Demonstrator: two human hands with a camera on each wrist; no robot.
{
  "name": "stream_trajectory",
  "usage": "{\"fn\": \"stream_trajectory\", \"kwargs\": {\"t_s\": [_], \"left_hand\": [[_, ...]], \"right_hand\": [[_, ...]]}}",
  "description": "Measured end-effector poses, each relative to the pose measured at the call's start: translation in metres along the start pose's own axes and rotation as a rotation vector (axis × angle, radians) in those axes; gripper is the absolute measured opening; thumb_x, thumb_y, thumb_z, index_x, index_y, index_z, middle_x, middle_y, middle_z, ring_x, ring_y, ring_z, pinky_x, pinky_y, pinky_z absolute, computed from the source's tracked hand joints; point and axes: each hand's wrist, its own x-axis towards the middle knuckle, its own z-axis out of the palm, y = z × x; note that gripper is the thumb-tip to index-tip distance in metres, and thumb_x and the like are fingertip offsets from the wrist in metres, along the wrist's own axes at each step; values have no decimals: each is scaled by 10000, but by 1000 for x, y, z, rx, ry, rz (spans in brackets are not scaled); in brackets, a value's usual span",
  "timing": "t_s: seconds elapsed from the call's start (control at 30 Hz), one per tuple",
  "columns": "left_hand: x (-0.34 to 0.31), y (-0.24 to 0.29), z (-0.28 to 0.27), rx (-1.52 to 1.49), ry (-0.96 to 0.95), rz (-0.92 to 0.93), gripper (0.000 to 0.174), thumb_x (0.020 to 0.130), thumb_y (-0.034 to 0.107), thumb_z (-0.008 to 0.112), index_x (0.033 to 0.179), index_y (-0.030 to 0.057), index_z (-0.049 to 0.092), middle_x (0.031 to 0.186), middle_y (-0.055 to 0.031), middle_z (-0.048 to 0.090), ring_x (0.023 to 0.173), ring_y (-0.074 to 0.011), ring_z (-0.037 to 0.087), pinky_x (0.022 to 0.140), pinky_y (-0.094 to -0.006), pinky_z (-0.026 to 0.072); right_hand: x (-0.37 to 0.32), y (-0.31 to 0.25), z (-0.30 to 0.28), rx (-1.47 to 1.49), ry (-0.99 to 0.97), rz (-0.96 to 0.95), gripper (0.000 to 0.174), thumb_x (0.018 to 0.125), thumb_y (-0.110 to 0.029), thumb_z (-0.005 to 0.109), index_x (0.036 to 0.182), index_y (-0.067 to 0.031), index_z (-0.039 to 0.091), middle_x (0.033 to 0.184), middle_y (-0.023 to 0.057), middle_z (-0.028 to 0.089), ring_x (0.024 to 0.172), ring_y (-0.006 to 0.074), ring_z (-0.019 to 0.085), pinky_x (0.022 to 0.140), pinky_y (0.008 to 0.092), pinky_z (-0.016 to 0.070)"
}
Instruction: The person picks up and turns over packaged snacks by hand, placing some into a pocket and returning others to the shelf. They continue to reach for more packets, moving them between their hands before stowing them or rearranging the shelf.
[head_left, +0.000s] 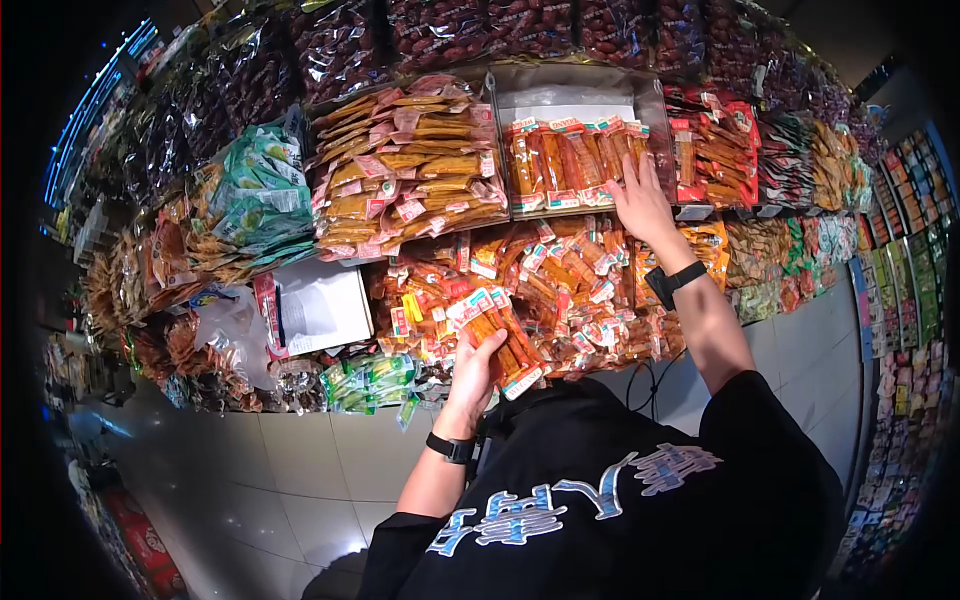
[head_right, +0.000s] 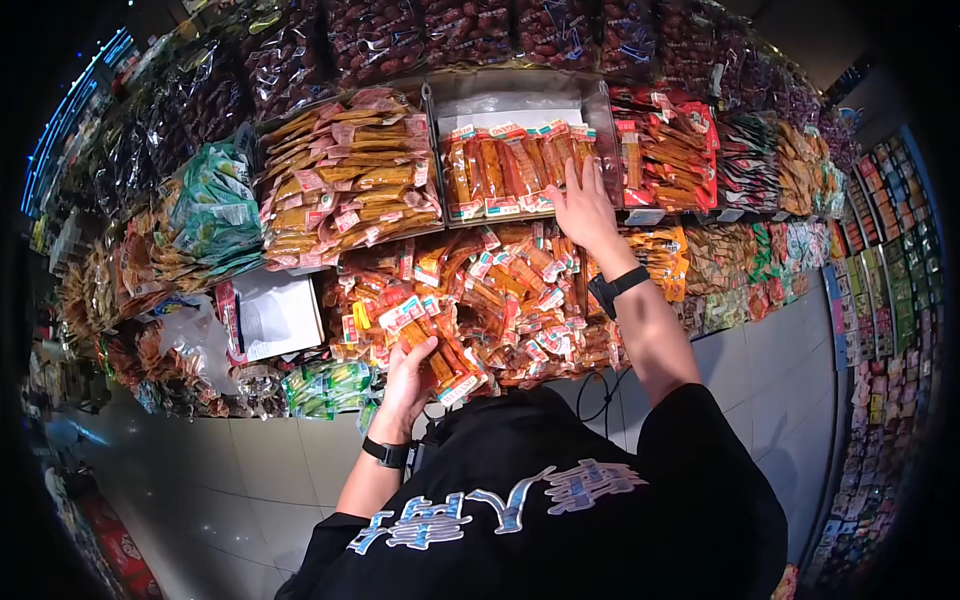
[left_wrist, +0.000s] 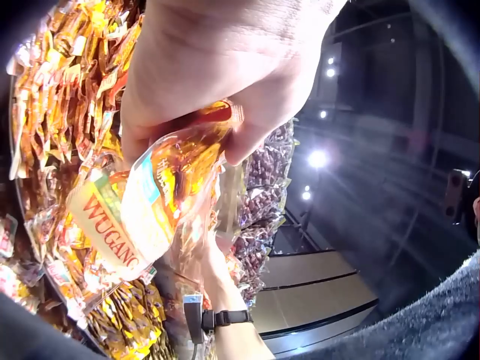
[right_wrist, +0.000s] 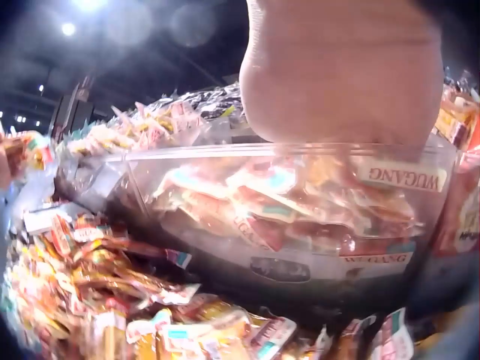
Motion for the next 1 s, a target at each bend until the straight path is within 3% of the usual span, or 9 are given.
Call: {"fn": "stream_trajectory", "kwargs": {"t_s": [0.13,0.2,0.33,0.4,0.47,0.63,0.8,0.83,1.0], "left_hand": [[3,3,-1,-33,-57,-51,340,940,26,570,1273,16,503,1183,-81,617,1098,-199,607,967,-368,503],[5,8,4,4,-75,-14,364,940,17,594,1288,10,489,1209,-100,615,1103,-202,618,950,-356,524],[6,18,23,33,-65,83,402,929,-33,612,1309,10,490,1242,-121,621,1102,-218,636,947,-366,539],[10,16,27,32,-62,128,353,928,-22,624,1268,7,534,1232,-116,629,1092,-206,640,928,-355,550],[9,14,31,45,-72,138,359,958,39,608,1306,36,521,1212,-94,636,1081,-195,641,932,-355,540],[11,11,17,-19,-25,66,315,986,60,574,1287,38,483,1155,-72,617,1019,-168,641,869,-332,561],[7,16,31,-36,-27,84,252,1012,63,520,1260,47,483,1103,-61,611,974,-148,633,836,-316,557],[11,15,29,-19,-48,129,251,1019,96,507,1267,56,492,1152,-97,633,1055,-201,649,913,-389,567],[6,31,34,-82,-130,99,274,1022,62,462,1294,34,448,1231,-198,611,1123,-327,637,957,-462,555]], "right_hand": [[-12,-17,-18,13,-37,67,721,998,-478,464,1483,39,334,1548,335,234,1466,441,207,1191,468,233],[-39,-46,-34,260,61,-12,648,975,-428,550,1421,29,435,1542,274,309,1423,404,327,1167,456,284],[-114,-123,-56,840,-209,-400,663,874,-331,725,1402,-25,465,1456,235,426,1350,407,435,1101,467,393],[-142,-153,-56,762,-294,-498,716,834,-311,763,1424,-57,445,1489,223,377,1332,415,448,1100,466,401],[-158,-166,-43,709,-327,-396,777,794,-257,791,1456,-83,423,1486,218,365,1367,421,391,1107,469,394],[-149,-154,-36,867,-266,-296,699,840,-200,734,1462,-109,428,1294,199,505,1141,399,566,948,452,489],[-132,-153,-54,897,-163,-334,628,833,-132,724,1419,-98,502,1146,177,577,1018,355,623,883,402,514],[-126,-152,-56,879,-138,-352,621,831,-128,724,1413,-97,510,1142,177,579,1014,348,626,878,397,516],[-38,-127,-58,818,397,-211,596,821,-126,746,1376,-60,540,1213,158,571,1074,327,607,933,394,499]]}}
